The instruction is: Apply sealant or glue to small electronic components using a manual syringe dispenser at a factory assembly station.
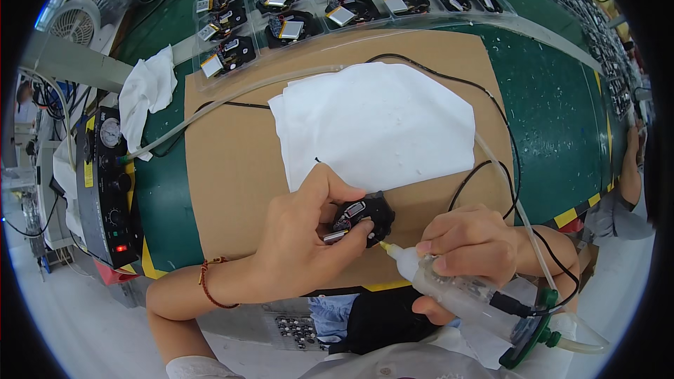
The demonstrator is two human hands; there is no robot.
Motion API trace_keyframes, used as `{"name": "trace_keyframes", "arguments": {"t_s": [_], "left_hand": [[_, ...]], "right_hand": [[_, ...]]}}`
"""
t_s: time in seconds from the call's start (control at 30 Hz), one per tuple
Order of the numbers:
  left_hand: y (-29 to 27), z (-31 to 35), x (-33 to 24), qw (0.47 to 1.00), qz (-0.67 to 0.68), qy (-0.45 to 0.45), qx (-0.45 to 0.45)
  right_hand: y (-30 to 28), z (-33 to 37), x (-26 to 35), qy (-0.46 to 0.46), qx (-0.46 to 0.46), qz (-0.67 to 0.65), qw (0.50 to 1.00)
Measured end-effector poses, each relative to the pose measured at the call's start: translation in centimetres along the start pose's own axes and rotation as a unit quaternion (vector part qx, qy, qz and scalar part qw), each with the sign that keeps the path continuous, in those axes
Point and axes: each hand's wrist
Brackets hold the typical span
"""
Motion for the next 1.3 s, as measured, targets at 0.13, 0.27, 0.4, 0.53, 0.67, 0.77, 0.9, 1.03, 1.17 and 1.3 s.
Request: {"name": "trace_keyframes", "arguments": {"t_s": [0.13, 0.27, 0.4, 0.53, 0.67, 0.77, 0.9, 1.03, 1.17, 1.3], "left_hand": [[0.0, 0.0, 0.1, 1.000, -0.008, 0.001, -0.004], [-0.1, 0.0, 0.2, 1.000, -0.016, 0.009, -0.002], [-0.1, 0.1, 0.2, 1.000, -0.026, 0.005, -0.001], [-0.5, 0.2, -0.8, 0.996, -0.023, -0.056, 0.062], [-0.6, 0.1, -0.7, 0.996, -0.022, -0.054, 0.062], [-0.7, 0.0, -0.7, 0.997, -0.019, -0.042, 0.060], [-0.2, 0.0, -0.3, 0.999, -0.010, -0.015, 0.031], [-0.5, 0.0, -0.6, 0.997, -0.016, -0.034, 0.061], [0.1, 0.1, 0.0, 1.000, -0.015, 0.005, 0.003], [0.1, 0.0, 0.1, 1.000, -0.012, 0.014, 0.000]], "right_hand": [[-0.1, -0.1, 0.1, 0.002, 0.005, -0.002, 1.000], [-0.2, 0.0, 0.0, 0.003, 0.004, 0.000, 1.000], [-0.3, 0.1, 0.2, 0.018, 0.007, 0.008, 1.000], [-0.6, 0.4, 0.6, 0.043, 0.028, 0.019, 0.999], [-0.7, 0.1, 0.3, 0.038, 0.026, 0.019, 0.999], [-0.8, -0.6, 0.3, 0.033, -0.005, 0.008, 0.999], [-0.5, -0.3, 0.0, 0.037, -0.050, 0.026, 0.998], [-0.8, -0.4, 0.2, 0.051, -0.023, 0.041, 0.998], [-0.3, -0.3, -0.2, 0.042, -0.044, 0.039, 0.997], [-0.4, -0.3, -0.2, 0.045, -0.034, 0.035, 0.998]]}}
Point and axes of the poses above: each hand's wrist, its own z-axis away from the middle knuckle, its own y-axis out of the palm, x = y × z, and after that the axes turned 4 degrees about -z, right-handed
